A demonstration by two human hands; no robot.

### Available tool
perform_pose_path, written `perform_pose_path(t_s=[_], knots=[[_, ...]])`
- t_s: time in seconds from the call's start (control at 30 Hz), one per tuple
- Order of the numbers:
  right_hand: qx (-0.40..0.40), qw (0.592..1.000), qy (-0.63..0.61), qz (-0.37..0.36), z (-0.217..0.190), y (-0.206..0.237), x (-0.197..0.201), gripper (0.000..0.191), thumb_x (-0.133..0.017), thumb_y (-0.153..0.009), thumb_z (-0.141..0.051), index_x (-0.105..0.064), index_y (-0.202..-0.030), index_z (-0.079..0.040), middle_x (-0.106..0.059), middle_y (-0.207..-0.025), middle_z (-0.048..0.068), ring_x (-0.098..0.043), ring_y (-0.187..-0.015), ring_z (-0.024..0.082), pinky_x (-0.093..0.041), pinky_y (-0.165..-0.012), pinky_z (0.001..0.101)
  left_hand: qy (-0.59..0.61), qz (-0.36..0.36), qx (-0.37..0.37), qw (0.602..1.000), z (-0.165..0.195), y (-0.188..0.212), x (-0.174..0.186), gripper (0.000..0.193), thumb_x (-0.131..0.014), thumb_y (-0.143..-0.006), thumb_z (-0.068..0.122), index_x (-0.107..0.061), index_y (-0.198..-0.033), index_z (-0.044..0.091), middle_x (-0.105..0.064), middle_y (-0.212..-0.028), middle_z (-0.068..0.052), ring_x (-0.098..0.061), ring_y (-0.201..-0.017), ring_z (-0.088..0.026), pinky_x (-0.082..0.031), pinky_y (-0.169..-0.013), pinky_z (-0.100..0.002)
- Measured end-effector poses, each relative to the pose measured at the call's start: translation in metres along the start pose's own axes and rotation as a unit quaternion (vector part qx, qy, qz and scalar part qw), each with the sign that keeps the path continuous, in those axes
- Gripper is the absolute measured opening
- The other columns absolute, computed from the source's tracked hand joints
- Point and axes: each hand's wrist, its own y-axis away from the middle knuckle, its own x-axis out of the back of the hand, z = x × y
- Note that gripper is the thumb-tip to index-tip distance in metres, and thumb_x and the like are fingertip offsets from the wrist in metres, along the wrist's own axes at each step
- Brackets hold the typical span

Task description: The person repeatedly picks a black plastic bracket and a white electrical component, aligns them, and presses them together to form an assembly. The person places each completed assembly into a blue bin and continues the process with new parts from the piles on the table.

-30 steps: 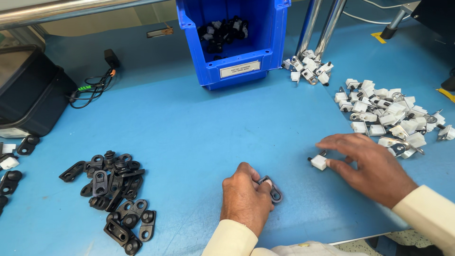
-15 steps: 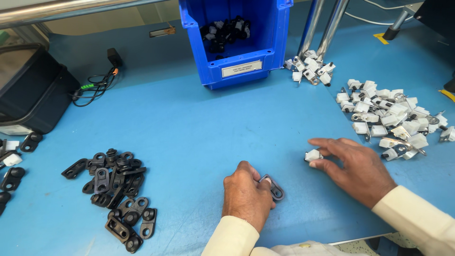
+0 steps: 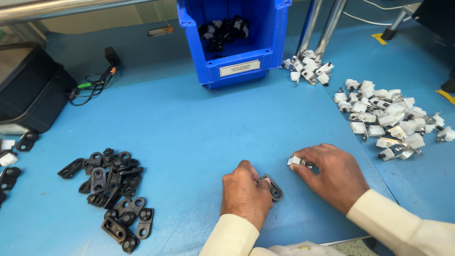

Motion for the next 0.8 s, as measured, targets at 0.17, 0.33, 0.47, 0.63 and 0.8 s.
perform_pose_path(t_s=[0.17,0.33,0.47,0.63,0.8], knots=[[-0.173,0.941,-0.290,-0.028,-0.007,0.000,-0.002,0.025,-0.081,-0.080,-0.020,-0.082,-0.101,-0.008,-0.082,-0.085,0.005,-0.072,-0.070,0.010,-0.058,-0.065,0.0259,0.093,0.018,-0.002,0.996,0.001,-0.020,-0.014,0.012,-0.069,-0.089,0.005,-0.058,-0.086,-0.001,-0.075,-0.075,-0.013,-0.078,-0.060,-0.021,-0.061,-0.052,-0.032],[-0.216,0.931,-0.294,-0.022,-0.016,0.006,-0.018,0.024,-0.082,-0.079,-0.019,-0.082,-0.101,-0.009,-0.083,-0.081,0.006,-0.074,-0.065,0.009,-0.058,-0.059,0.0248,0.072,-0.014,-0.010,0.997,0.003,-0.030,-0.021,0.014,-0.068,-0.090,0.008,-0.059,-0.088,-0.001,-0.075,-0.078,-0.015,-0.078,-0.060,-0.021,-0.062,-0.052,-0.032],[-0.217,0.942,-0.256,-0.027,-0.019,0.008,-0.016,0.029,-0.084,-0.080,-0.023,-0.081,-0.106,-0.012,-0.079,-0.080,0.005,-0.072,-0.057,0.009,-0.056,-0.052,0.0250,-0.080,-0.085,-0.010,0.993,0.012,-0.036,-0.008,0.019,-0.071,-0.092,0.015,-0.066,-0.099,-0.002,-0.076,-0.079,-0.015,-0.077,-0.060,-0.022,-0.059,-0.054,-0.031],[-0.200,0.955,-0.217,-0.005,-0.022,0.006,-0.021,0.032,-0.085,-0.078,-0.023,-0.081,-0.108,-0.013,-0.078,-0.080,0.004,-0.062,-0.047,0.013,-0.049,-0.045,0.0292,-0.167,-0.173,0.021,0.971,0.031,-0.052,0.003,0.025,-0.070,-0.094,0.017,-0.065,-0.113,0.001,-0.076,-0.077,-0.016,-0.075,-0.059,-0.022,-0.060,-0.052,-0.032],[-0.158,0.971,-0.174,0.043,-0.018,-0.005,-0.044,0.031,-0.085,-0.078,-0.022,-0.079,-0.107,-0.013,-0.077,-0.083,0.004,-0.063,-0.047,0.017,-0.051,-0.046,0.0310,-0.131,-0.155,0.003,0.979,0.026,-0.076,-0.002,0.015,-0.064,-0.096,0.011,-0.073,-0.097,-0.002,-0.076,-0.075,-0.016,-0.075,-0.056,-0.022,-0.059,-0.048,-0.032]])
